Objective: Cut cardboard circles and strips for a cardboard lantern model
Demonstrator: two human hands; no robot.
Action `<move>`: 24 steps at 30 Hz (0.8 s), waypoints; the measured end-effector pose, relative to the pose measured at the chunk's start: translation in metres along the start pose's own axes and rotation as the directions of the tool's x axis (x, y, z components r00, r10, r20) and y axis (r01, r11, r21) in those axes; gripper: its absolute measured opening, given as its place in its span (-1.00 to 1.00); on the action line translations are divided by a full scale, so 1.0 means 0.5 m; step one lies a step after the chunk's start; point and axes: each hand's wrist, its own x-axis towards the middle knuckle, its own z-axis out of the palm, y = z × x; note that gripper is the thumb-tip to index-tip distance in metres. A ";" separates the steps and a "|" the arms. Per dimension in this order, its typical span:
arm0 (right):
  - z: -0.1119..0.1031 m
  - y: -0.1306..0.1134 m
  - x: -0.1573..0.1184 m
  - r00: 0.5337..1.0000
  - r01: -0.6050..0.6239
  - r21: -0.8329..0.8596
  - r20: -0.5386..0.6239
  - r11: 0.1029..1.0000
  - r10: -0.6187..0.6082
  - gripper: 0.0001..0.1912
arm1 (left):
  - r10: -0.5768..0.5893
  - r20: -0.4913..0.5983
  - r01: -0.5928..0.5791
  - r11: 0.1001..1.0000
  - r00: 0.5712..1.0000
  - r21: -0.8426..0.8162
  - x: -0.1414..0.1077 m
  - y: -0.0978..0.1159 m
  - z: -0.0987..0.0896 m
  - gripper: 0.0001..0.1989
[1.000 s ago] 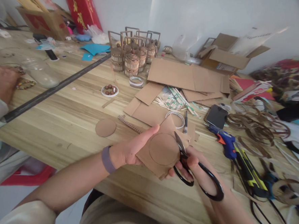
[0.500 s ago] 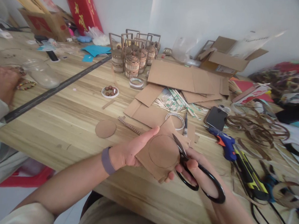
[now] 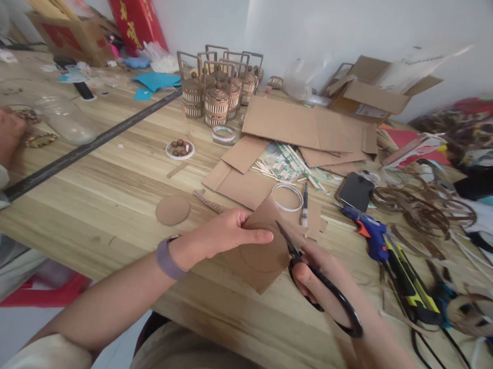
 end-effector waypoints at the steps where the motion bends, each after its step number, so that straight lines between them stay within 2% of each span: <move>1: 0.001 -0.002 -0.001 1.000 -0.018 -0.005 0.013 1.000 0.018 -0.11 | 0.000 -0.007 0.000 1.000 1.000 0.005 0.000 -0.001 0.003 -0.52; 6: 0.001 -0.002 -0.003 0.997 -0.042 0.000 0.066 0.999 0.042 -0.07 | 0.029 -0.073 -0.019 0.990 0.997 0.136 -0.001 -0.010 0.007 -0.59; 10: -0.003 0.002 -0.004 0.995 -0.025 -0.008 0.092 1.000 0.026 -0.09 | 0.067 -0.029 -0.063 0.988 0.997 0.142 -0.001 -0.017 0.007 -0.60; 18: -0.006 0.005 -0.010 0.993 -0.009 0.040 0.114 0.999 0.004 -0.13 | 0.066 0.039 -0.071 0.988 0.997 0.135 -0.001 -0.015 0.007 -0.55; 24: -0.004 0.003 -0.010 0.995 0.003 0.013 0.103 1.000 -0.005 -0.10 | 0.103 0.088 -0.114 0.986 0.991 0.123 -0.002 -0.018 0.005 -0.52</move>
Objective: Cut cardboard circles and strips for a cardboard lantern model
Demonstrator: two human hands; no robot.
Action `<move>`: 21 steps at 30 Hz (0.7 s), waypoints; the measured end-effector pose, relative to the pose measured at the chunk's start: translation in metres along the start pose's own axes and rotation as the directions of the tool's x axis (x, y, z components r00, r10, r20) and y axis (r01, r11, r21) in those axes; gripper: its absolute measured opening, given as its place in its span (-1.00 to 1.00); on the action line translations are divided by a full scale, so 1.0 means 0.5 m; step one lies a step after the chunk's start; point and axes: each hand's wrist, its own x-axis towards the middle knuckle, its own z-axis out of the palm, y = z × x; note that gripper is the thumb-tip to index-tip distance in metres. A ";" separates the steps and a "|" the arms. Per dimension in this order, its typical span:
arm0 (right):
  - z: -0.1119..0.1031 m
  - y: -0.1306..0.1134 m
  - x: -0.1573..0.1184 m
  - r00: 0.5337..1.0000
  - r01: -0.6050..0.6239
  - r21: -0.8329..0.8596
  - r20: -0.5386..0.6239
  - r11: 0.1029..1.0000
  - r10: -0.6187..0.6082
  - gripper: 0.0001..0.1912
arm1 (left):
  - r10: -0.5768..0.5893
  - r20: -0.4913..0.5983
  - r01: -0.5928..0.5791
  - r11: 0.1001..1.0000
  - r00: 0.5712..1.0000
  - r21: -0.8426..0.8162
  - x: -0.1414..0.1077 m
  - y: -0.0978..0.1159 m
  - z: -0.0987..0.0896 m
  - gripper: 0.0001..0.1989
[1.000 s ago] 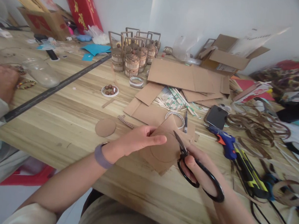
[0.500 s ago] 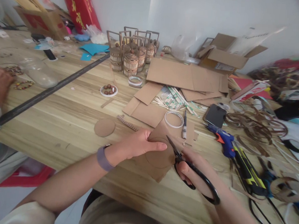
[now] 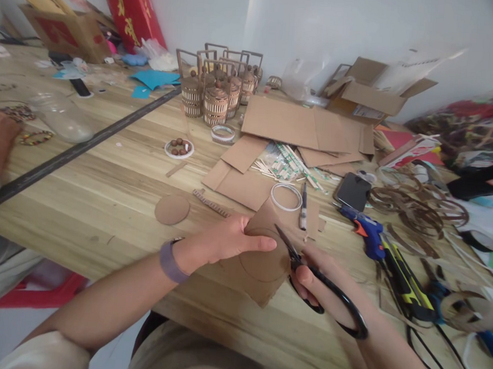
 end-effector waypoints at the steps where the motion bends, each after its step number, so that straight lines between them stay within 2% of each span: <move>1: 0.000 -0.001 0.000 1.000 -0.003 -0.006 -0.006 1.000 0.003 -0.10 | 0.007 -0.002 -0.007 1.000 1.000 0.001 0.000 -0.001 0.000 -0.53; 8: -0.002 -0.015 -0.006 0.999 -0.042 0.035 0.021 0.998 0.042 -0.12 | -0.023 0.000 0.023 0.999 1.000 -0.029 0.000 0.009 0.003 -0.56; 12: 0.002 -0.017 -0.004 0.995 -0.100 0.076 0.013 0.992 0.100 -0.21 | -0.065 -0.044 0.065 0.998 0.997 0.010 -0.004 0.019 0.005 -0.60; 17: 0.006 -0.019 0.003 0.987 -0.158 0.102 -0.002 0.982 0.159 -0.26 | -0.191 -0.150 0.202 0.978 0.970 0.060 -0.008 0.024 0.004 -0.57; 21: 0.006 -0.018 0.006 0.985 -0.172 0.127 0.001 0.977 0.174 -0.27 | -0.195 -0.157 0.198 0.980 0.968 0.005 -0.006 0.024 0.005 -0.60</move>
